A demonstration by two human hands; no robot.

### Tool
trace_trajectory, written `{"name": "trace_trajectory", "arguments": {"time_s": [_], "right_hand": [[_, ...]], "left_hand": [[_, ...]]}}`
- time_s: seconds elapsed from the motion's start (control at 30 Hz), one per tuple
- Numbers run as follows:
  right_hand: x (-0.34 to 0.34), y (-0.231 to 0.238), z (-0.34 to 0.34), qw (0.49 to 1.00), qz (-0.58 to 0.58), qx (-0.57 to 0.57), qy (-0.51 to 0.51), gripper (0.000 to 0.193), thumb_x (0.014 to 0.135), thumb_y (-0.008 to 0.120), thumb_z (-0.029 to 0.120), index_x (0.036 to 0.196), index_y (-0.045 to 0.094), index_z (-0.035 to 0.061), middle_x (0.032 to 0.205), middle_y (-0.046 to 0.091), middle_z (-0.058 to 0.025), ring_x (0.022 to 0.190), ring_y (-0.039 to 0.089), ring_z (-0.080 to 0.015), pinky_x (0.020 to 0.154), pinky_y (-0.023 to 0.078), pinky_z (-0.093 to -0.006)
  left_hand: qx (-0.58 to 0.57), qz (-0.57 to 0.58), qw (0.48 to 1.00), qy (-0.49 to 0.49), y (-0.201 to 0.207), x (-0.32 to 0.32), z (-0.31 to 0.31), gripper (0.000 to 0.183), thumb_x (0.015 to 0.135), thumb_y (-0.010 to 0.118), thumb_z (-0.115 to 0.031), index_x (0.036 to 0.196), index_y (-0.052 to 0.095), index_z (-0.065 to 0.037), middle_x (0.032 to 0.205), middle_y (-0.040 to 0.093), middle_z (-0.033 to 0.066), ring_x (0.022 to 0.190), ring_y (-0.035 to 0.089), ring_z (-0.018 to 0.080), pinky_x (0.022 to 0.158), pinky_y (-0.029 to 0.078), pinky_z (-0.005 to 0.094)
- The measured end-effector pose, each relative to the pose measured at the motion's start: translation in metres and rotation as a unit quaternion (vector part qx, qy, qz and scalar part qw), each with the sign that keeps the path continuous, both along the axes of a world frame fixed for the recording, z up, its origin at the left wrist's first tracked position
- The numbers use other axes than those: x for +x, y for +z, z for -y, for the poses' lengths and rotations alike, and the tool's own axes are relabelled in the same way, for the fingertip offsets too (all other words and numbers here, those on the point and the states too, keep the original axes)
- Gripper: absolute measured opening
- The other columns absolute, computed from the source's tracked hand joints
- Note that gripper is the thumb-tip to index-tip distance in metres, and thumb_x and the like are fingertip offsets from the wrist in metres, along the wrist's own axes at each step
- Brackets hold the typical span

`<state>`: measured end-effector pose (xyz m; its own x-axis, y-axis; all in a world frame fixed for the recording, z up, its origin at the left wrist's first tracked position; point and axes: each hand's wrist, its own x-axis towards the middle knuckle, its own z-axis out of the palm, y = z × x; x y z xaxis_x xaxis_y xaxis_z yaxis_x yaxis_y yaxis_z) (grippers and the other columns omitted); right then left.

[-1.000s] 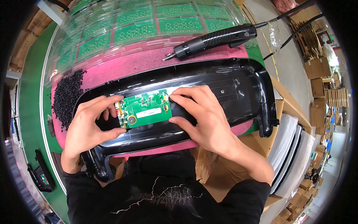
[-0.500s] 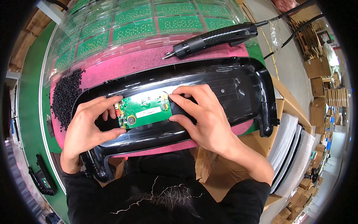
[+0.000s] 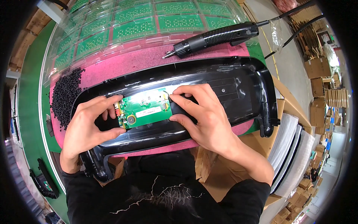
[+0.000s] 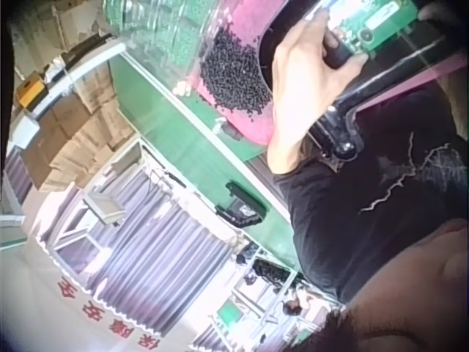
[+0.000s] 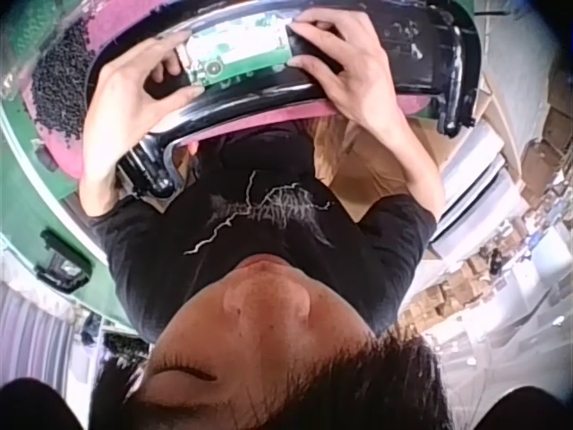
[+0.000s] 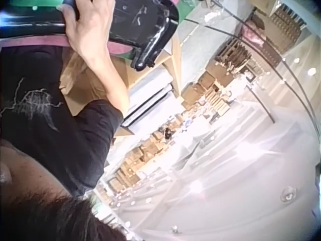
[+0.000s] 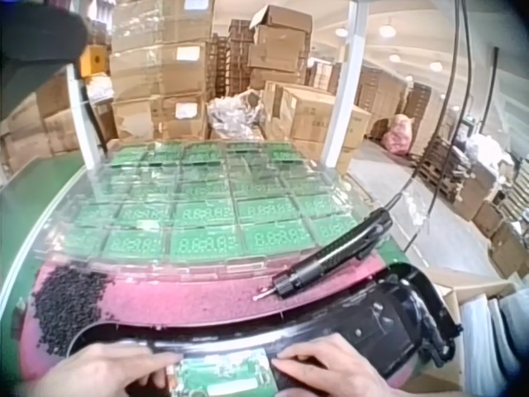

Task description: Assemble circuit boards into plastic housings for electronic displays using an electric screwdriver.

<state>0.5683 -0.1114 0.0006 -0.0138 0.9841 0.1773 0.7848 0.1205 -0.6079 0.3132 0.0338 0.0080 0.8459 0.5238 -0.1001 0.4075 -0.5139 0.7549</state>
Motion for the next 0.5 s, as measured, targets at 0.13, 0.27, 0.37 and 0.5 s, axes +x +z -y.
{"name": "trace_trajectory", "arguments": {"time_s": [0.13,0.27,0.37,0.5], "right_hand": [[0.0012,-0.0006,-0.0013,1.000,0.005,-0.001,0.001,0.045,0.070,0.080,0.005,0.113,0.067,0.0002,0.115,0.061,-0.0093,0.098,0.056,-0.0282,0.086,0.047,-0.0377],[-0.0018,0.0013,-0.0034,1.000,0.005,-0.003,0.000,0.045,0.069,0.081,0.005,0.112,0.068,0.0002,0.114,0.061,-0.0093,0.098,0.056,-0.0282,0.085,0.048,-0.0374],[-0.0022,-0.0032,-0.0033,1.000,0.002,-0.003,-0.006,0.046,0.069,0.081,0.004,0.112,0.068,-0.0001,0.113,0.062,-0.0094,0.098,0.056,-0.0285,0.085,0.048,-0.0371],[-0.0056,0.0050,-0.0024,0.999,0.005,-0.025,-0.020,0.045,0.068,0.081,0.001,0.111,0.069,-0.0005,0.112,0.063,-0.0113,0.100,0.057,-0.0293,0.084,0.049,-0.0375]], "left_hand": [[-0.003,0.001,1.000,0.001,-0.0019,0.0014,-0.0006,0.067,0.061,0.084,-0.007,0.124,0.062,0.003,0.080,0.058,0.0094,0.068,0.053,0.0180,0.065,0.048,0.0309],[-0.005,-0.002,1.000,0.004,0.0004,-0.0009,-0.0018,0.067,0.061,0.084,-0.006,0.124,0.062,0.003,0.080,0.058,0.0090,0.068,0.052,0.0180,0.065,0.048,0.0311],[0.000,0.012,1.000,0.008,-0.0066,-0.0023,-0.0023,0.067,0.062,0.084,-0.006,0.125,0.062,0.002,0.080,0.058,0.0083,0.068,0.052,0.0181,0.065,0.047,0.0310],[0.016,0.023,1.000,-0.007,-0.0049,-0.0029,-0.0030,0.065,0.065,0.084,-0.006,0.126,0.062,0.000,0.081,0.057,0.0077,0.068,0.052,0.0190,0.064,0.048,0.0313]]}}
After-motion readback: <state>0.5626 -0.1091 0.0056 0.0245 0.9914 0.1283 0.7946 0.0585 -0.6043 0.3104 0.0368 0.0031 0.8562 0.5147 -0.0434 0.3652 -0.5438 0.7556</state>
